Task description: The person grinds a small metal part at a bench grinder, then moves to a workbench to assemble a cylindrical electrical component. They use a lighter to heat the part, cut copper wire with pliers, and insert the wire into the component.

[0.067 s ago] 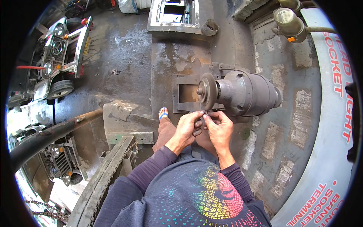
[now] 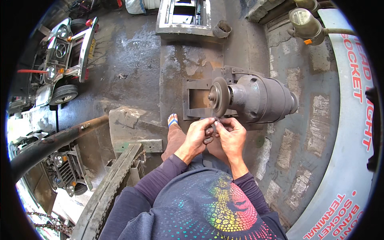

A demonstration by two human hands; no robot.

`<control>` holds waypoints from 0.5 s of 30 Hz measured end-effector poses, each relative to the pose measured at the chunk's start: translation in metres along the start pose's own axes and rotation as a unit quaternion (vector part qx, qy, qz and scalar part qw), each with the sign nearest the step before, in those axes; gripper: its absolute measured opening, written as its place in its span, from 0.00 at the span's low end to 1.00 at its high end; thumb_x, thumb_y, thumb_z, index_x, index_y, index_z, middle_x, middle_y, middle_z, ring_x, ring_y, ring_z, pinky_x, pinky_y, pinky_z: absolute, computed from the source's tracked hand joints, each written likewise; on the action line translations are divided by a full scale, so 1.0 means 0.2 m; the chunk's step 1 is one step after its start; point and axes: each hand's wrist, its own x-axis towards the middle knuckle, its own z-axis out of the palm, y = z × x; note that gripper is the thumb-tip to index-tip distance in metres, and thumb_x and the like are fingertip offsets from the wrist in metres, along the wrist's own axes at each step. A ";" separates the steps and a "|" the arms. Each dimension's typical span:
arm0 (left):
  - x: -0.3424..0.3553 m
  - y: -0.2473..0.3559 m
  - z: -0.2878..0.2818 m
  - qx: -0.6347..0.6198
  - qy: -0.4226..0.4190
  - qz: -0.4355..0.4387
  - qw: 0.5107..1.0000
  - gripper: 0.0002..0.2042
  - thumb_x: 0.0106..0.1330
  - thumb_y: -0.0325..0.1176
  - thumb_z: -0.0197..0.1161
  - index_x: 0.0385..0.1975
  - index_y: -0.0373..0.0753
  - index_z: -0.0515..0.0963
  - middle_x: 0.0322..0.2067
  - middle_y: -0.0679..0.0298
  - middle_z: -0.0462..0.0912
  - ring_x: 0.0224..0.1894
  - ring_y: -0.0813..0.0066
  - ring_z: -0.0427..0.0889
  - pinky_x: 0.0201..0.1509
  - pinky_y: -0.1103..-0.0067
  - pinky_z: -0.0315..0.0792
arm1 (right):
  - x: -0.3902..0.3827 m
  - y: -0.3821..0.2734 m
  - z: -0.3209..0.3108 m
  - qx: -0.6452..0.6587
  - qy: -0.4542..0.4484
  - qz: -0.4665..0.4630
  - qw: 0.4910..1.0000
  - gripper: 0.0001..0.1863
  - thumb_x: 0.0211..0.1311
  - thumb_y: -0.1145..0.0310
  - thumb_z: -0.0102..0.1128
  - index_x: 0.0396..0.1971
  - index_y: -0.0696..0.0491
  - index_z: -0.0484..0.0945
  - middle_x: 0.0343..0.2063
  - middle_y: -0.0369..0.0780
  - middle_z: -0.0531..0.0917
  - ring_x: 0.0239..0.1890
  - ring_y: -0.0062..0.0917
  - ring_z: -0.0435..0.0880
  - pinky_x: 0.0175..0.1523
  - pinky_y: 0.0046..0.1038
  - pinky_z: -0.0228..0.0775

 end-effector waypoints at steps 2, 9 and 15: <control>0.00 0.00 -0.01 0.002 0.003 0.000 1.000 0.08 0.73 0.35 0.62 0.41 0.38 0.82 0.23 0.76 0.71 0.22 0.90 0.64 0.18 0.87 0.54 | 0.00 0.00 0.01 -0.008 0.000 0.003 1.000 0.06 0.65 0.76 0.71 0.36 0.62 0.84 0.28 0.35 0.87 0.28 0.13 0.84 0.32 0.20 0.76; -0.04 0.04 -0.01 0.027 -0.026 -0.004 0.999 0.10 0.74 0.34 0.61 0.46 0.36 0.82 0.24 0.76 0.71 0.22 0.90 0.64 0.19 0.87 0.54 | -0.01 0.03 -0.02 -0.017 -0.010 -0.035 0.999 0.05 0.64 0.76 0.70 0.37 0.60 0.84 0.30 0.35 0.88 0.31 0.14 0.85 0.37 0.20 0.77; -0.12 0.10 0.01 0.111 -0.057 -0.040 0.991 0.14 0.75 0.34 0.57 0.54 0.34 0.81 0.24 0.76 0.67 0.23 0.87 0.61 0.23 0.84 0.53 | -0.08 0.03 -0.10 -0.061 -0.016 -0.153 0.986 0.08 0.63 0.80 0.70 0.42 0.60 0.83 0.40 0.35 0.85 0.40 0.15 0.84 0.45 0.17 0.78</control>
